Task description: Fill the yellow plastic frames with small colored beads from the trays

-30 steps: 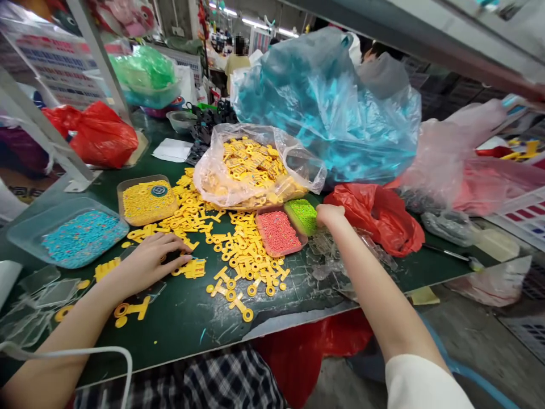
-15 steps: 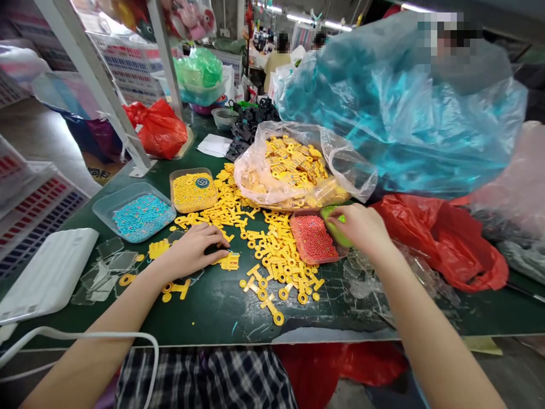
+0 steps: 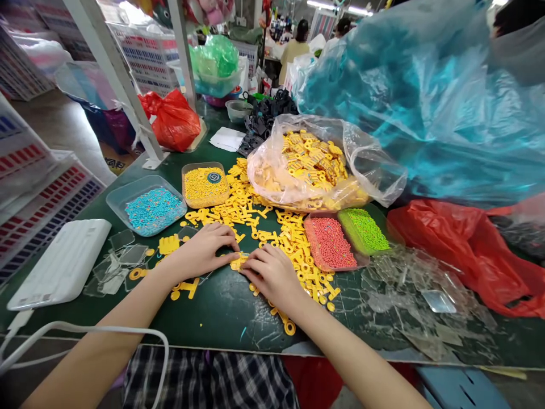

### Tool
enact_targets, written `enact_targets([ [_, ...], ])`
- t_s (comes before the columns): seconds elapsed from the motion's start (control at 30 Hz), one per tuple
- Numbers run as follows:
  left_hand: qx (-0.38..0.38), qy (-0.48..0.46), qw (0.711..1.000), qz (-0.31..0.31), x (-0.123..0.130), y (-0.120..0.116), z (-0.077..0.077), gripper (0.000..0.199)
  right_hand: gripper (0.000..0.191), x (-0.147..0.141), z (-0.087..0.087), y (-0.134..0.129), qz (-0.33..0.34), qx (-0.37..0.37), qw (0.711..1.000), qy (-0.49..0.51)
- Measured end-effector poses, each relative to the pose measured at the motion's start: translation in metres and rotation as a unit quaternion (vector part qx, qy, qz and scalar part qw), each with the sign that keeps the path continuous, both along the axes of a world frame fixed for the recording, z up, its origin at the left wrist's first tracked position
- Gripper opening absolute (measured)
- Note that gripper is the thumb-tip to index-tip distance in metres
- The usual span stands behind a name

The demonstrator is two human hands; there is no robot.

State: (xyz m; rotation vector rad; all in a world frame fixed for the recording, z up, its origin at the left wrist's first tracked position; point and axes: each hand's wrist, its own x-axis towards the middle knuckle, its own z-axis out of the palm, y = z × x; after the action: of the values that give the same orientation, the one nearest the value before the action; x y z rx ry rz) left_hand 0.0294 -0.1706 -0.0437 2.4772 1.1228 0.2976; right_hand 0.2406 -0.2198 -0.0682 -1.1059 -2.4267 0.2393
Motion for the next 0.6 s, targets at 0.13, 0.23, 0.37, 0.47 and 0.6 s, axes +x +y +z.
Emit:
enact_targets([
  [0.13, 0.003, -0.004, 1.000, -0.002, -0.0002, 0.0000, -0.0006, 0.019, 0.017, -0.0002, -0.0006, -0.0020, -0.010, -0.005, 1.000, 0.020],
  [0.23, 0.005, -0.004, 1.000, -0.002, -0.0004, 0.0002, -0.0015, 0.017, 0.017, -0.0016, -0.0014, -0.0039, -0.024, -0.003, 0.999, 0.025],
  [0.37, 0.005, -0.002, 1.000, -0.002, -0.0003, 0.0002, -0.0016, 0.018, 0.019, -0.0014, -0.0021, -0.0047, -0.025, 0.013, 0.999, 0.030],
  [0.47, 0.003, 0.001, 1.000, 0.001, 0.0002, 0.0000, -0.0015, 0.018, 0.020, -0.0001, -0.0014, -0.0040, -0.024, 0.030, 0.999, 0.033],
  [0.6, 0.004, 0.002, 1.000, -0.001, 0.0005, 0.0002, -0.0013, 0.019, 0.019, 0.0020, -0.0017, -0.0027, -0.032, 0.030, 0.999, 0.014],
])
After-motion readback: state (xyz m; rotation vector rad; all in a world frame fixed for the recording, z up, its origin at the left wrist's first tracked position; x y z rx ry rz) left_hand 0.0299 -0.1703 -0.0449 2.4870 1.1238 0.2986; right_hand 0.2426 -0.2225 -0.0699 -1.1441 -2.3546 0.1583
